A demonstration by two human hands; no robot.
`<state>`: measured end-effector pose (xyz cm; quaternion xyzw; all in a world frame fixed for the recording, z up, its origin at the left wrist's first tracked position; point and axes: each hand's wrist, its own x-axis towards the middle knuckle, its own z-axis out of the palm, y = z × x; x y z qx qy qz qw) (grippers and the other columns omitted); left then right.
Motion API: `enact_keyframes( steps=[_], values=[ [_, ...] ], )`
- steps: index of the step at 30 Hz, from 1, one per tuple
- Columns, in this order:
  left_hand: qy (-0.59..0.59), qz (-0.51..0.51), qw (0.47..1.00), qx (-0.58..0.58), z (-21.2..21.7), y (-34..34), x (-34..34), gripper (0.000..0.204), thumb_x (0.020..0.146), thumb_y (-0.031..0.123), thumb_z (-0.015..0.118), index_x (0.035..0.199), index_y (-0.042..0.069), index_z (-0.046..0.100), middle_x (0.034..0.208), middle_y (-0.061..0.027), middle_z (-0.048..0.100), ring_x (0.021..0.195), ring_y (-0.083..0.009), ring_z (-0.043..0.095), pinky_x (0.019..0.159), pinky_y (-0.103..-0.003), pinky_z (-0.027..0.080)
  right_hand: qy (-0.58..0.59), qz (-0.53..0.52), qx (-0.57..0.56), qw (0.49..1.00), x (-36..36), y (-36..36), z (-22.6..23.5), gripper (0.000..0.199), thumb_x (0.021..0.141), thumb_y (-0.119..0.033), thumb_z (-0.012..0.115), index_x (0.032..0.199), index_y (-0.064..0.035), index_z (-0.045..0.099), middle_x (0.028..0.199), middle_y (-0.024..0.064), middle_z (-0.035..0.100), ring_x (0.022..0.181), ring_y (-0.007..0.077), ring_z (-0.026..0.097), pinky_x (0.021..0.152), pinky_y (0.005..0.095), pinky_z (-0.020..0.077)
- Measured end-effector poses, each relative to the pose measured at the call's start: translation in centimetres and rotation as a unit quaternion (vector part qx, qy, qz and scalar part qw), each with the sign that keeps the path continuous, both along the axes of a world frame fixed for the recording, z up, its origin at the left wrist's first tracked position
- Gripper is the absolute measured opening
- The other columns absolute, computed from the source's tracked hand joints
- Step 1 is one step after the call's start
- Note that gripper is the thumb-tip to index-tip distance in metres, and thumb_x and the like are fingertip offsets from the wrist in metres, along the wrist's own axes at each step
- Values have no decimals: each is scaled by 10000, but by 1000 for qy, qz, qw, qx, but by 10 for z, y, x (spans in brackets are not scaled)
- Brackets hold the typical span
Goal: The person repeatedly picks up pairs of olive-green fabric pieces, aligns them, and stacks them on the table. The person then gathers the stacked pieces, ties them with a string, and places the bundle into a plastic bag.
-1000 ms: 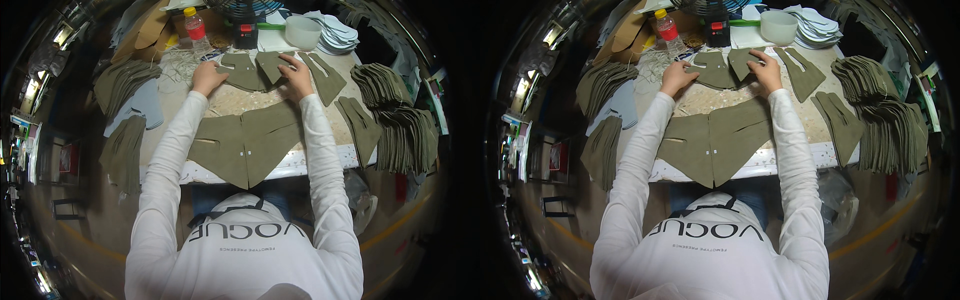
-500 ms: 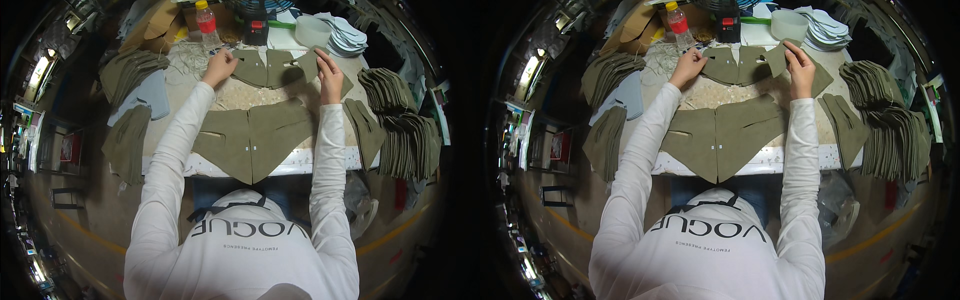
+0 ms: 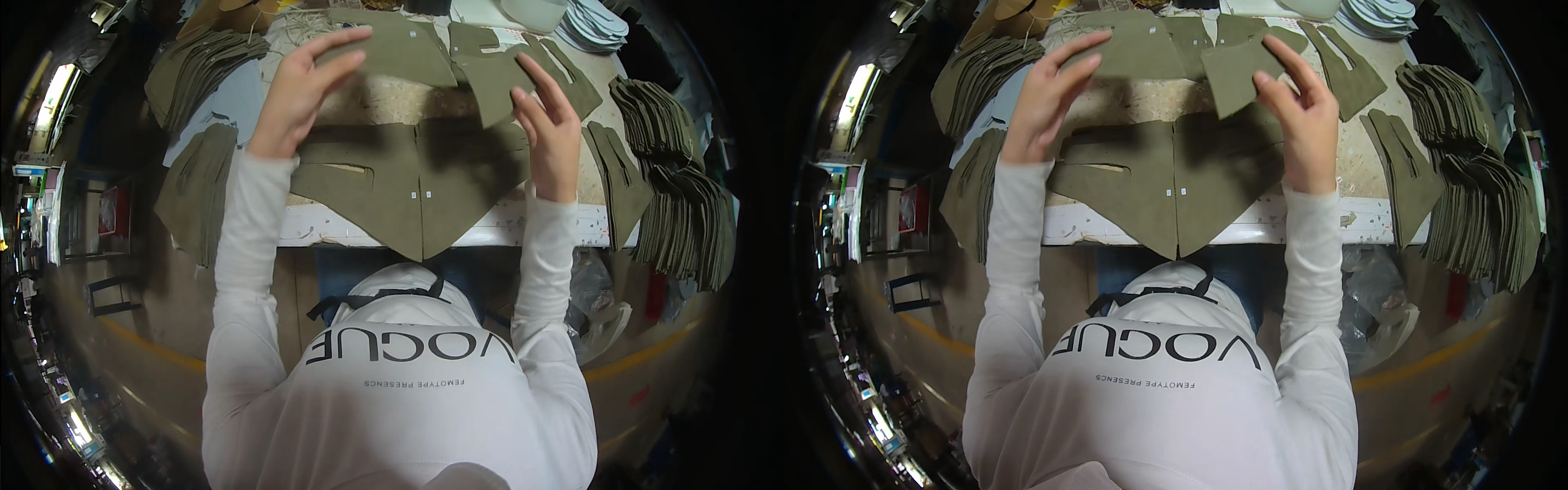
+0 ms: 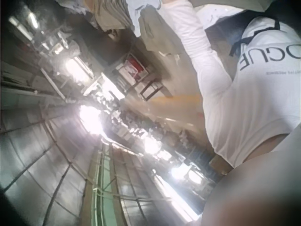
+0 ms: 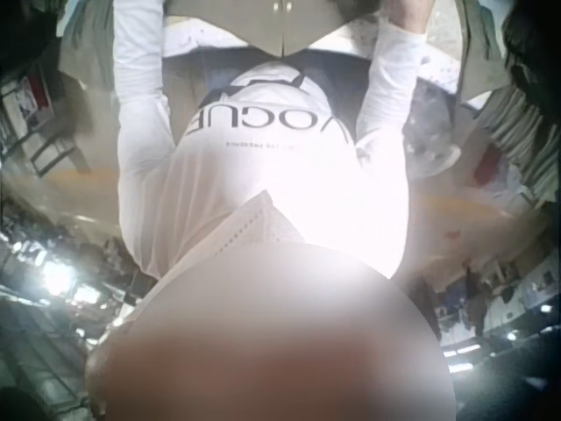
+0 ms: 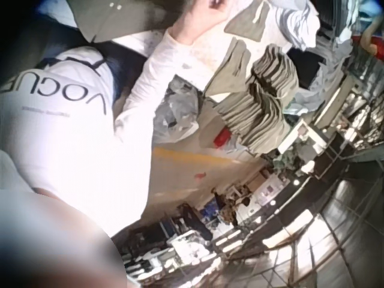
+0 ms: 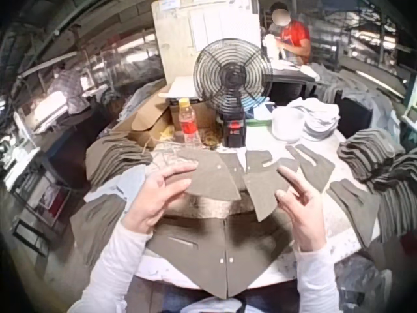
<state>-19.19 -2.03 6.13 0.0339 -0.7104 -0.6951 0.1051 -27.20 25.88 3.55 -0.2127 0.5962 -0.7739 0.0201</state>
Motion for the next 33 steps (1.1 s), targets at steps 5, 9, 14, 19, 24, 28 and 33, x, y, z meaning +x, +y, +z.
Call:
enact_keyframes(
  steps=[5, 9, 14, 19, 24, 28, 33],
  values=[
    [-127, 1, 989, -80, -38, 40, 93, 366, 859, 27, 686, 1222, 39, 641, 1190, -78, 631, 841, -57, 603, 695, -176, 500, -167, 44, 144, 974, 78, 20, -27, 529, 861, 1, 672, 1370, -28, 530, 756, -52, 585, 719, 16, 522, 669, 155, 407],
    [-114, 66, 989, -66, -67, 69, 117, 410, 820, -19, 717, 1221, 11, 637, 1066, -62, 598, 688, -19, 543, 582, -169, 457, -176, 32, 176, 968, 98, 21, -51, 519, 857, 70, 638, 1360, 11, 526, 1032, 49, 576, 771, 57, 591, 744, 191, 483],
    [-150, 114, 981, -49, -74, 78, 135, 442, 806, -40, 731, 1236, 12, 639, 1071, -53, 540, 612, 4, 491, 566, -162, 431, -213, 66, 127, 967, 110, 29, -50, 522, 840, 112, 638, 1346, 48, 527, 1055, 39, 486, 801, 57, 590, 727, 182, 483],
    [-131, 120, 984, -16, -80, 86, 148, 458, 809, -55, 722, 1253, 14, 634, 1132, -69, 542, 626, 6, 521, 582, -155, 442, -182, 64, 175, 966, 127, 34, -51, 523, 824, 132, 646, 1330, 49, 545, 990, 17, 459, 806, 44, 574, 709, 164, 479],
    [-118, 132, 983, -52, -81, 92, 145, 458, 810, -57, 718, 1254, 14, 633, 1140, -96, 545, 637, -10, 559, 590, -163, 467, -129, 43, 207, 969, 134, 33, -54, 534, 806, 117, 658, 1323, 16, 570, 952, 17, 464, 788, 46, 571, 709, 168, 499],
    [-121, 125, 981, -90, -77, 89, 144, 453, 806, -57, 718, 1246, 20, 641, 1147, -127, 546, 647, -23, 582, 592, -175, 488, -112, 48, 230, 965, 136, 35, -55, 552, 800, 114, 654, 1335, 7, 567, 969, 11, 460, 802, 43, 578, 722, 170, 482],
    [-119, 124, 981, -92, -77, 90, 144, 448, 799, -65, 718, 1233, 21, 649, 1233, -165, 521, 660, -35, 597, 602, -178, 506, -54, 22, 282, 957, 140, 33, -55, 553, 789, 93, 669, 1323, -24, 590, 920, 24, 472, 742, 58, 582, 687, 194, 489]
  ],
)
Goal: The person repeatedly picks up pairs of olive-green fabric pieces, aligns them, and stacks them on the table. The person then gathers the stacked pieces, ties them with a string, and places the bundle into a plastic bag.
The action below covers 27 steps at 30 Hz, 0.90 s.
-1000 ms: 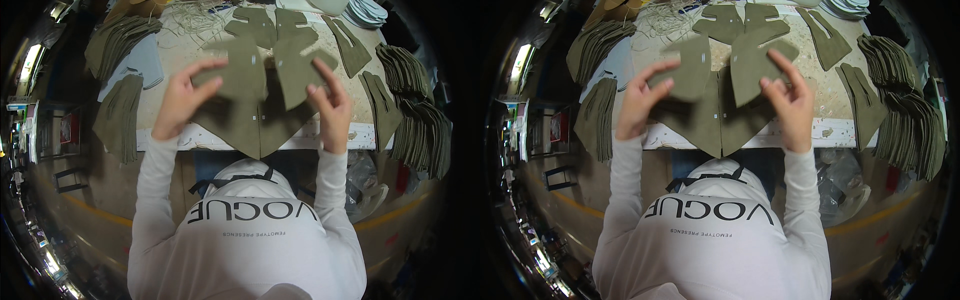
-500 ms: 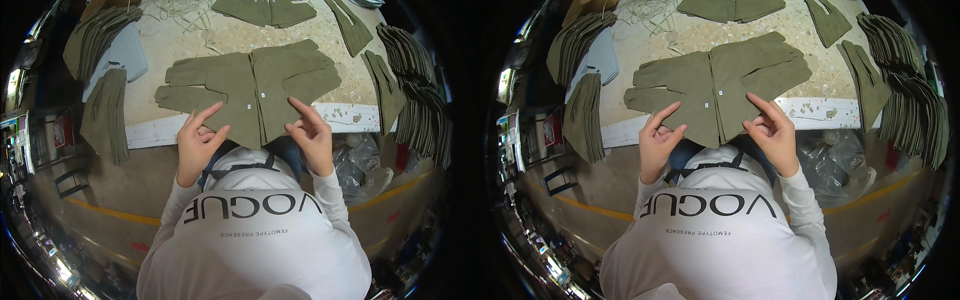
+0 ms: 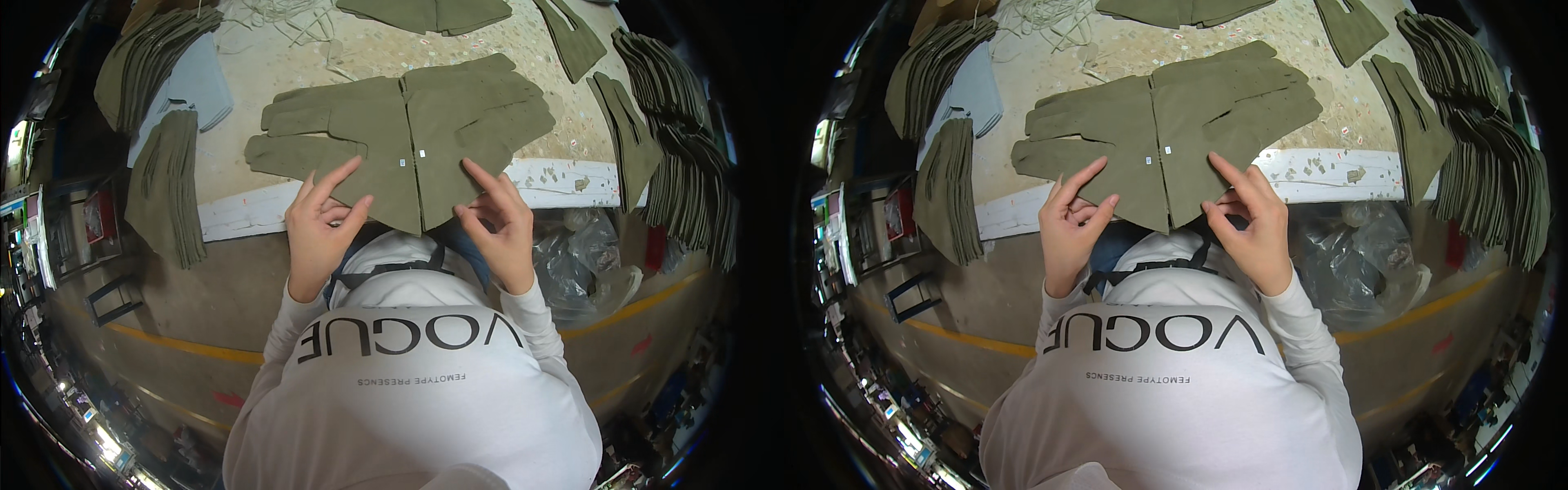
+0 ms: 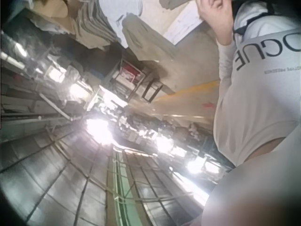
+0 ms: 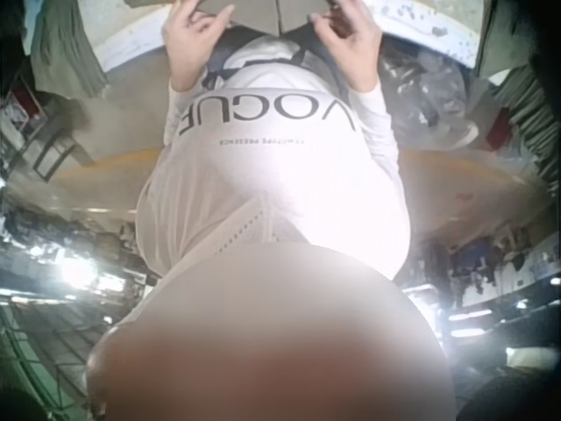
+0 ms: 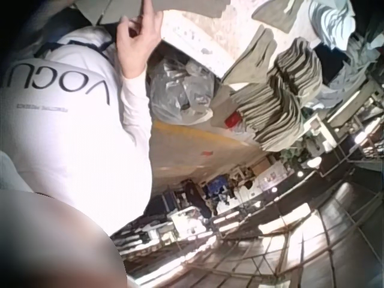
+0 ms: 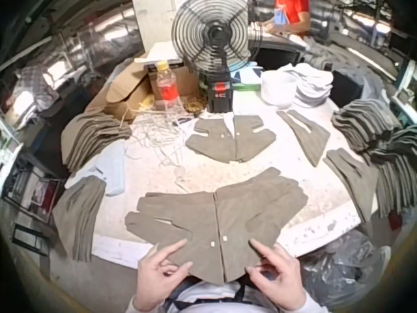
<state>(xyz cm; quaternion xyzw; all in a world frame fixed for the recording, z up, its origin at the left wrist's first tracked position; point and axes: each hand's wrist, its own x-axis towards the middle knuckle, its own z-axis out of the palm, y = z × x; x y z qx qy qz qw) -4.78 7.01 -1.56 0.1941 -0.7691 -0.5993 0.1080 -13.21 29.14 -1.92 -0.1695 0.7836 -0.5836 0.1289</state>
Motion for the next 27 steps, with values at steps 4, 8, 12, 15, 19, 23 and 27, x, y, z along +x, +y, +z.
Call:
enact_keyframes(
  steps=[4, 8, 12, 15, 19, 23, 27],
  values=[
    [-15, -11, 999, -36, 7, 2, -4, 458, 823, -4, 721, 1269, 44, 630, 948, -103, 628, 551, -43, 564, 547, -189, 496, 73, 15, 132, 988, -1, 2, 10, 516, 784, 11, 721, 1286, -66, 628, 808, 50, 481, 620, 94, 542, 594, 248, 471],
    [-163, -60, 985, -17, 28, -15, -2, 450, 865, 98, 714, 1302, 72, 611, 595, 4, 581, 437, -43, 492, 462, -198, 444, 206, 86, 214, 951, -5, 9, 23, 468, 780, -128, 761, 1232, -93, 645, 811, 79, 514, 614, 202, 569, 540, 332, 456],
    [-152, -43, 987, 30, 41, -33, 2, 407, 902, 150, 688, 1297, 77, 616, 567, 10, 578, 442, -30, 480, 428, -194, 398, 327, 188, 223, 899, -11, 2, 17, 524, 700, -140, 777, 1209, -117, 650, 891, 66, 511, 809, 217, 544, 678, 333, 474],
    [-120, -67, 989, 48, 46, -36, -3, 363, 957, 174, 619, 1302, 63, 599, 617, -14, 624, 523, -43, 553, 487, -193, 436, 302, 182, 163, 922, -15, 2, 12, 484, 718, -88, 755, 1192, -110, 659, 924, 62, 514, 818, 233, 522, 703, 333, 472],
    [-105, -95, 978, 154, 48, -21, -28, 408, 1010, 241, 542, 1381, 75, 508, 799, -82, 697, 666, -103, 657, 591, -215, 509, 201, 54, 47, 977, -17, 3, 14, 256, 812, -16, 687, 1064, -51, 715, 832, 73, 572, 713, 205, 570, 631, 290, 471],
    [-36, -127, 972, 197, 26, 19, -69, 440, 1046, 306, 450, 1439, 110, 425, 1299, -213, 549, 782, -135, 670, 733, -246, 561, 230, -36, 14, 972, -7, -1, 20, 251, 816, 23, 660, 1051, -33, 728, 803, 87, 592, 663, 175, 582, 603, 266, 466],
    [52, -177, 974, -129, 22, 36, -81, 479, 906, 108, 616, 1377, 124, 526, 1370, -174, 511, 820, -111, 635, 656, -254, 548, 239, 26, 16, 971, 9, -1, 20, 268, 809, 11, 672, 1066, -39, 734, 842, 87, 593, 686, 176, 580, 614, 274, 474]
  ],
)
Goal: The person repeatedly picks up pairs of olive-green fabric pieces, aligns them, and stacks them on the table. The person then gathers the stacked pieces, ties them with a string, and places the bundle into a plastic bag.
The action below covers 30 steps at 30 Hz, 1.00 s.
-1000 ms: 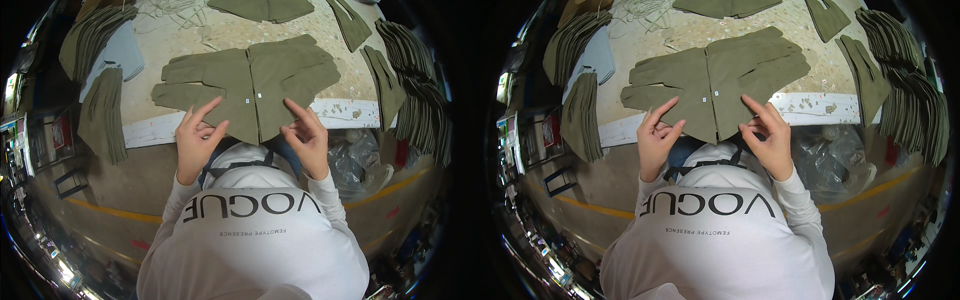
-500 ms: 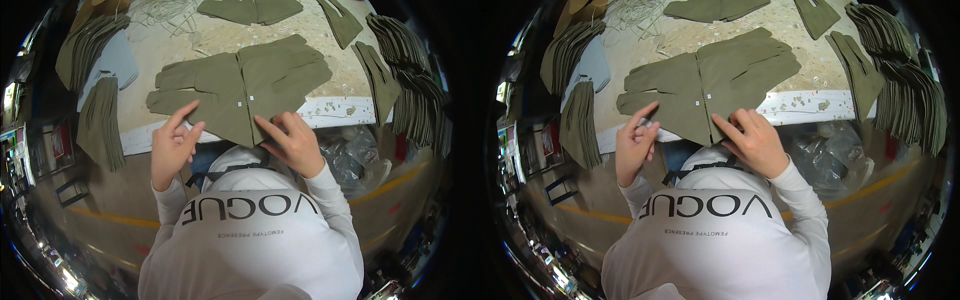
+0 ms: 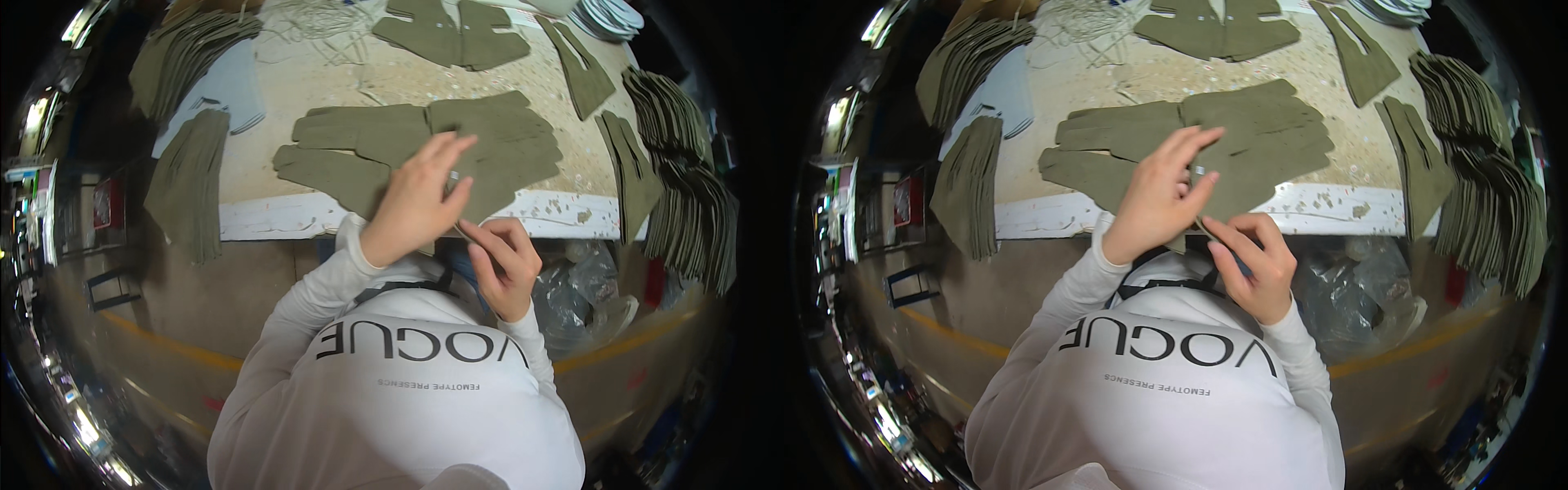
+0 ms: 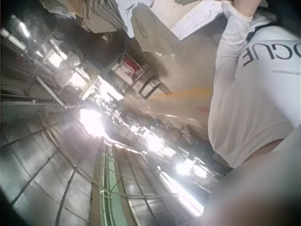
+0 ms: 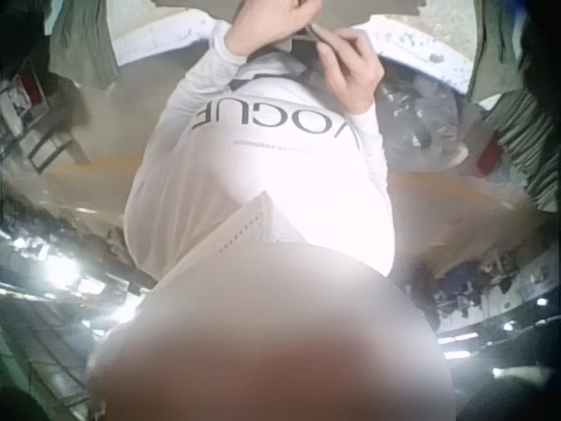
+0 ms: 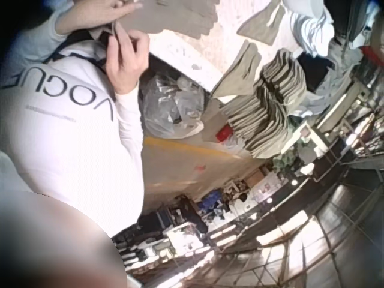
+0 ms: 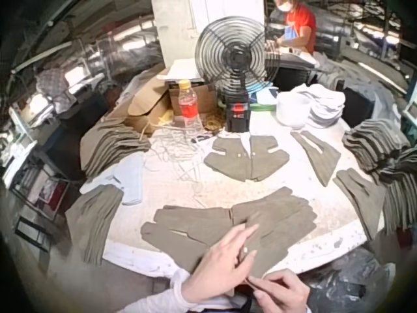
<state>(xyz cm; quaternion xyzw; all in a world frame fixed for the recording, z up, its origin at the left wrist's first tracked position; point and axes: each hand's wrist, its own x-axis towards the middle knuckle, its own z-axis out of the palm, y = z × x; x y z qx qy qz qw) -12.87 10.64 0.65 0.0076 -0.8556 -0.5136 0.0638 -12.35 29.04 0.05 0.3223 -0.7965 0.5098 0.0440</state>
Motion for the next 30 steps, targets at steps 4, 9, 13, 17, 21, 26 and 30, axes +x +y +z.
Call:
enact_keyframes(
  steps=[4, 9, 13, 17, 21, 26, 30],
  values=[
    [58, -5, 997, -42, 19, -17, 15, 516, 839, 27, 610, 1342, 138, 583, 1334, -157, 551, 741, -74, 574, 600, -232, 510, -73, -53, -65, 994, -6, 4, -4, 204, 882, -10, 617, 1054, -3, 727, 842, 75, 591, 700, 130, 561, 618, 246, 459],
    [-67, 42, 997, -4, 34, -112, 59, 531, 832, -18, 554, 1342, 127, 585, 1345, -146, 557, 711, -28, 520, 571, -201, 442, -306, -16, -97, 947, -25, -4, 3, 245, 980, -42, 522, 1173, 25, 656, 944, 37, 562, 825, 106, 541, 756, 221, 445],
    [-65, 156, 966, 195, 2, -158, 77, 478, 868, -57, 532, 1342, 8, 546, 1341, -114, 551, 945, -83, 606, 820, -220, 488, -385, 51, -191, 902, -28, -26, 6, 389, 967, -86, 548, 1350, -22, 531, 1279, 93, 564, 1162, 182, 554, 974, 313, 461],
    [-49, 185, 959, 211, -18, -163, 91, 451, 890, -69, 556, 1338, -30, 528, 1341, -120, 549, 1157, -136, 558, 981, -264, 441, -382, 84, -180, 902, -24, -44, 2, 537, 954, -84, 546, 1463, -41, 379, 1468, 130, 417, 1345, 249, 419, 1049, 367, 420],
    [-23, 168, 961, 220, -23, -154, 98, 455, 896, -56, 590, 1346, -34, 522, 1343, -133, 549, 1190, -143, 534, 1010, -271, 422, -402, 54, -206, 891, -12, -49, 4, 586, 906, 23, 565, 1455, -7, 365, 1466, 143, 411, 1364, 262, 394, 1112, 365, 340],
    [-17, 166, 955, 244, -23, -153, 97, 474, 889, -73, 581, 1357, -32, 516, 1352, -130, 544, 1189, -137, 532, 1012, -266, 416, -429, 37, -179, 885, -9, -55, 3, 645, 879, 1, 639, 1466, -96, 389, 1337, 144, 490, 1156, 193, 499, 959, 302, 450],
    [-5, 158, 967, 200, -24, -153, 97, 497, 868, -93, 576, 1357, -31, 517, 1367, -125, 531, 1245, -157, 498, 1058, -286, 376, -334, 82, -29, 939, -19, -63, -5, 656, 835, -21, 701, 1434, -127, 457, 1162, 65, 564, 861, 117, 529, 777, 230, 484]
  ],
)
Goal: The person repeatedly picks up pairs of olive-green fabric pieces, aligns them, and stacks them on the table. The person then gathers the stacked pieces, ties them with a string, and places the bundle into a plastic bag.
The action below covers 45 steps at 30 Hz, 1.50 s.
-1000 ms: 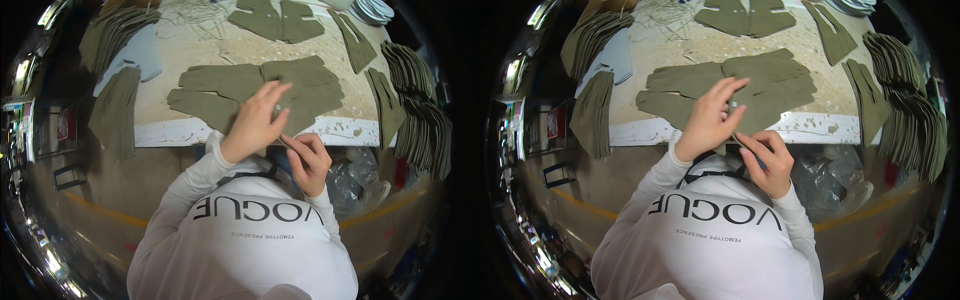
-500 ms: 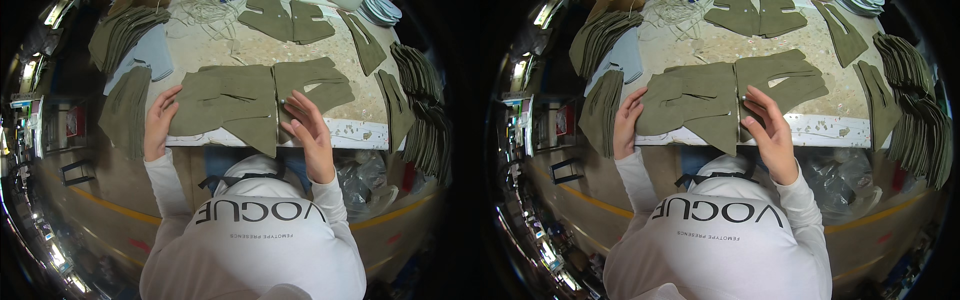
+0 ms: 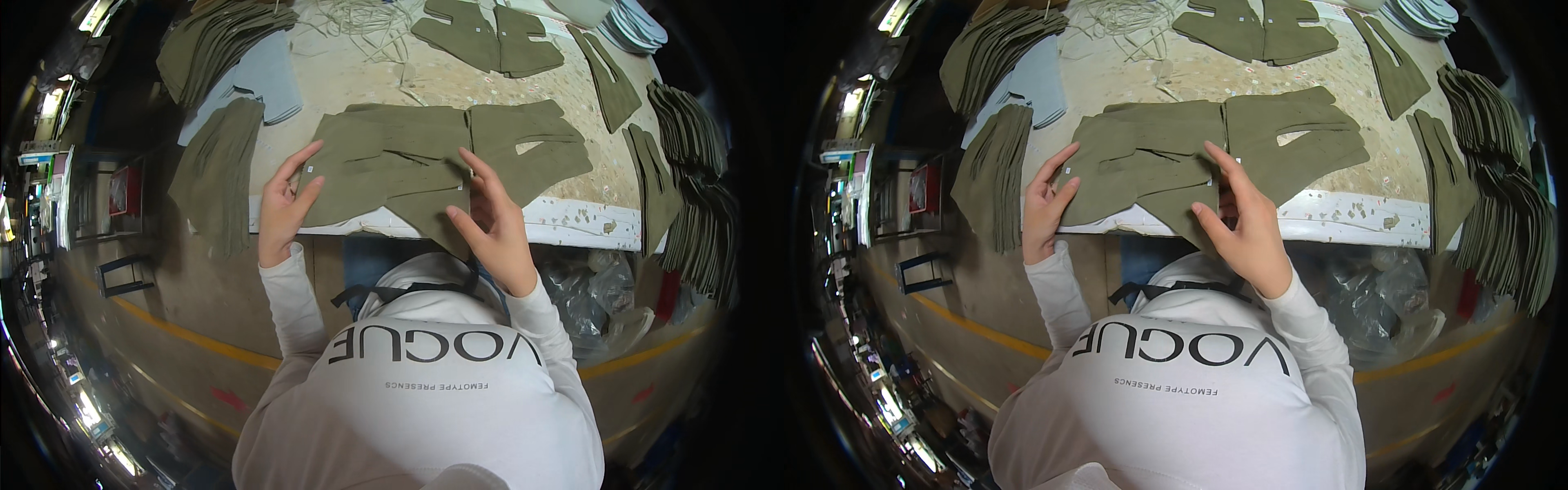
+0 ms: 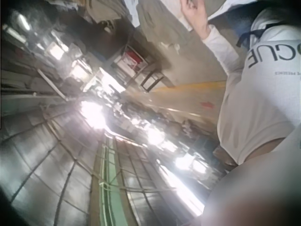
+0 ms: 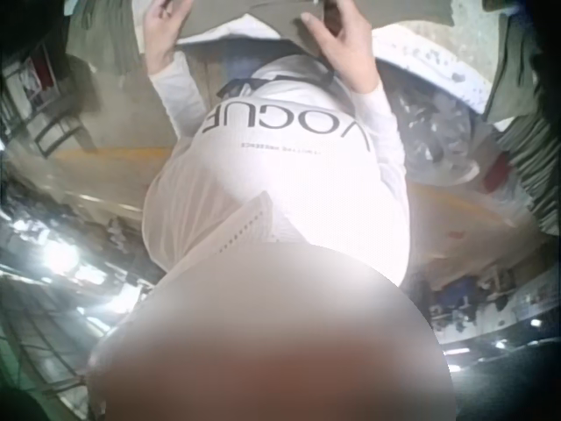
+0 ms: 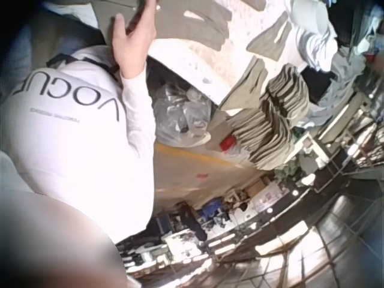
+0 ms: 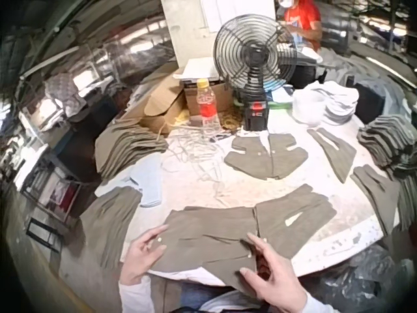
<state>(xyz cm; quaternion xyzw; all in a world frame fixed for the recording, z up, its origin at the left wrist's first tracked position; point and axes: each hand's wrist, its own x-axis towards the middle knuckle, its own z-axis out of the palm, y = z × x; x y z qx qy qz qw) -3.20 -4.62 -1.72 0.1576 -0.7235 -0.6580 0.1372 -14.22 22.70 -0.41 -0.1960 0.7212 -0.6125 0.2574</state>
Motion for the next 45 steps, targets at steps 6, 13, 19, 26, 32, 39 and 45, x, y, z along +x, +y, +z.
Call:
enact_keyframes(
  steps=[6, 13, 19, 26, 32, 39, 45],
  values=[
    [16, -2, 999, -43, 5, 6, 5, 527, 841, -106, 587, 1358, -29, 518, 1406, -122, 491, 1324, -190, 438, 1118, -315, 309, 27, 55, -63, 996, -20, 8, 12, 701, 829, 83, 655, 1467, -89, 421, 1327, 71, 496, 1052, 125, 563, 880, 246, 492],
    [17, -15, 1000, 5, 4, 12, 12, 536, 834, -114, 598, 1357, -34, 513, 1403, -122, 487, 1330, -191, 431, 1118, -307, 305, -65, 33, 40, 997, -34, 45, 18, 545, 887, 62, 575, 1414, -35, 482, 1319, 44, 542, 1017, 86, 557, 919, 227, 433],
    [14, -15, 1000, -19, -1, 11, 12, 539, 833, -128, 590, 1358, -34, 512, 1402, -123, 486, 1322, -187, 433, 1116, -302, 304, 113, -14, 45, 992, -29, 28, -3, 484, 865, 52, 592, 1334, -64, 570, 1134, 38, 636, 827, 71, 542, 717, 192, 431],
    [14, -6, 1000, -21, 4, 20, 16, 553, 827, -139, 587, 1363, -25, 514, 1395, -118, 491, 1294, -175, 461, 1077, -281, 351, 74, 11, -22, 997, -40, 36, 33, 476, 890, -1, 580, 1364, -7, 534, 1325, 106, 565, 1263, 183, 498, 1061, 271, 353],
    [-65, 32, 991, -109, 12, 38, 26, 541, 842, -141, 556, 1368, -23, 509, 1406, -115, 482, 1253, -171, 493, 1018, -279, 409, 126, -62, -22, 990, -62, 93, 105, 501, 908, -30, 530, 1396, 64, 467, 1433, 183, 492, 1283, 209, 504, 1091, 323, 359],
    [-17, 84, 996, -37, 2, 44, 24, 466, 872, -112, 557, 1323, 6, 565, 1278, -55, 578, 771, -19, 545, 598, -157, 409, 162, -14, -54, 985, -53, 72, 118, 561, 861, -87, 569, 1369, 126, 463, 1420, 238, 485, 1317, 244, 468, 1118, 326, 303],
    [-39, 97, 994, -28, -10, 33, 33, 434, 891, -100, 542, 1309, 12, 576, 1180, -35, 627, 842, -41, 582, 671, -166, 443, 121, 24, -159, 979, -32, 25, 90, 590, 828, -88, 621, 1365, 110, 479, 1414, 221, 495, 1325, 279, 465, 1138, 355, 292]
  ],
)
